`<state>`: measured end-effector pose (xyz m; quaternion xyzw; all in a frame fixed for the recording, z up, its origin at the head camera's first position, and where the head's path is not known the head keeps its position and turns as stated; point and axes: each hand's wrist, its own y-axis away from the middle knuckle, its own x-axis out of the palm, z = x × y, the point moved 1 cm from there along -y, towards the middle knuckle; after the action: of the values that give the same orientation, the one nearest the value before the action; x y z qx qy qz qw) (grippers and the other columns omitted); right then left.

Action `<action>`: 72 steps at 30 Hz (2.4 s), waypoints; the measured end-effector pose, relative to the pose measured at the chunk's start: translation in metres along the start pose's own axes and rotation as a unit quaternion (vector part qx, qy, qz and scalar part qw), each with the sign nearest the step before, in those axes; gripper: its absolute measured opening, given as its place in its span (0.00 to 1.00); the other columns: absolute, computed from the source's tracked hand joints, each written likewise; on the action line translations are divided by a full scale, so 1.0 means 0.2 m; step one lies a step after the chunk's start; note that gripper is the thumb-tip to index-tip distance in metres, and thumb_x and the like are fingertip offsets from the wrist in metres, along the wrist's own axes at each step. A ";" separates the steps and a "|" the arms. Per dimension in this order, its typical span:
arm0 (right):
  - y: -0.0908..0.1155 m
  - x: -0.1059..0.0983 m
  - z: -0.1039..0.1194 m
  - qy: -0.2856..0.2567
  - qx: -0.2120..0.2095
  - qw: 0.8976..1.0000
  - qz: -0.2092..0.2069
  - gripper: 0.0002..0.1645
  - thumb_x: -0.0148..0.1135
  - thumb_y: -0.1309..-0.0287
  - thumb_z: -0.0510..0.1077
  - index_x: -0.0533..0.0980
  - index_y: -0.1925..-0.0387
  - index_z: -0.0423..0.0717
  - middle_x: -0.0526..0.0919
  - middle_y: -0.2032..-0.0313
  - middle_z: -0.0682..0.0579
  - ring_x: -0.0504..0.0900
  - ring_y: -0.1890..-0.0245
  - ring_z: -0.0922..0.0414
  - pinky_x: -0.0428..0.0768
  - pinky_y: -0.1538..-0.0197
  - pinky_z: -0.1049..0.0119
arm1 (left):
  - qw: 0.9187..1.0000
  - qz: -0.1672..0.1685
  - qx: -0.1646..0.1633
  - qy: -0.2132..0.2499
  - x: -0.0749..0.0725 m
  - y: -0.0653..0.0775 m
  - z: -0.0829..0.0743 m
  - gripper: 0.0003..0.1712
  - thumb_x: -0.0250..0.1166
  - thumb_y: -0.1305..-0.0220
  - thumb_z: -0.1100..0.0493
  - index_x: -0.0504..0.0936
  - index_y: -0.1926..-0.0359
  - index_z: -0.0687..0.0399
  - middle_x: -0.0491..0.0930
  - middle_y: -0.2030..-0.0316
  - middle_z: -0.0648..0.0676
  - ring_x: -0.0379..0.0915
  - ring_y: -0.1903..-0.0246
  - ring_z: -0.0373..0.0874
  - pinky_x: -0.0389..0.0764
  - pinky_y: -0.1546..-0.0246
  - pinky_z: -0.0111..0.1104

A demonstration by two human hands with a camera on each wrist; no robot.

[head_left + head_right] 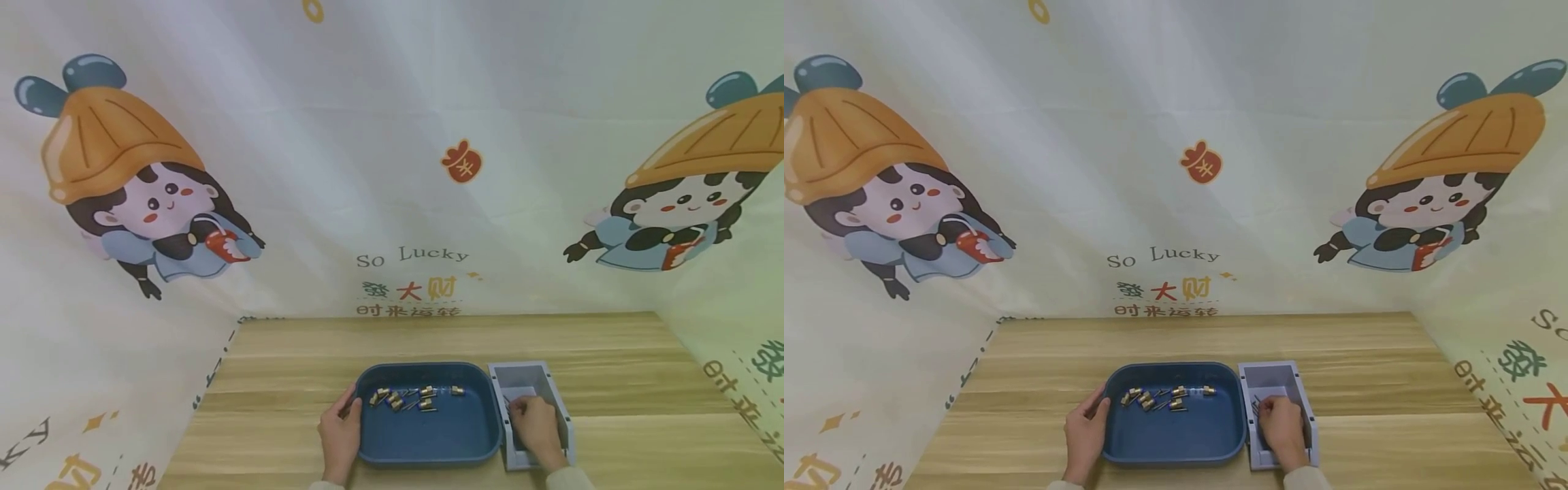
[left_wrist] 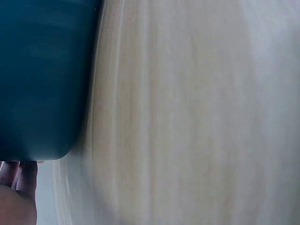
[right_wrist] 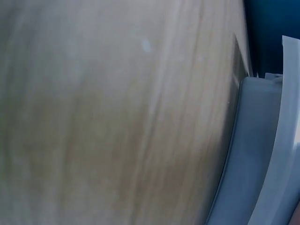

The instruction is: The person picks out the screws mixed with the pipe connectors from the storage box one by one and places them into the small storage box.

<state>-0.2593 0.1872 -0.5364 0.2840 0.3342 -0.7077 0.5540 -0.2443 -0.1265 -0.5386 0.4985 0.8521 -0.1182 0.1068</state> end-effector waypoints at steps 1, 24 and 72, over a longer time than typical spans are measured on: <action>0.00 0.00 0.00 0.000 0.002 1.000 0.001 0.08 0.57 0.49 0.33 0.82 0.75 0.33 0.84 0.79 0.44 0.78 0.79 0.57 0.77 0.77 0.62 | 1.000 0.000 0.000 -0.002 0.00 0.00 0.00 0.17 0.61 0.39 0.67 0.80 0.47 0.62 0.81 0.49 0.63 0.80 0.52 0.56 0.83 0.52 0.41; -0.02 -0.06 0.06 -0.088 -0.033 0.994 -0.059 0.02 0.65 0.52 0.33 0.82 0.73 0.36 0.83 0.78 0.48 0.76 0.79 0.62 0.74 0.77 0.75 | 1.000 -0.006 0.007 -0.006 0.00 0.00 0.01 0.17 0.61 0.39 0.67 0.81 0.48 0.61 0.81 0.50 0.63 0.81 0.54 0.55 0.83 0.53 0.41; 0.03 0.17 0.45 -0.159 -0.075 0.981 0.080 0.12 0.74 0.60 0.35 0.80 0.70 0.38 0.83 0.75 0.52 0.78 0.76 0.62 0.78 0.73 0.74 | 1.000 -0.007 -0.011 -0.001 0.00 0.00 0.01 0.17 0.61 0.39 0.66 0.81 0.48 0.59 0.81 0.49 0.61 0.81 0.53 0.54 0.83 0.53 0.41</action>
<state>-0.2633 0.0952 -0.5084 0.1512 0.2702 -0.6697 0.6750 -0.2430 -0.1273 -0.5412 0.4915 0.8566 -0.1100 0.1122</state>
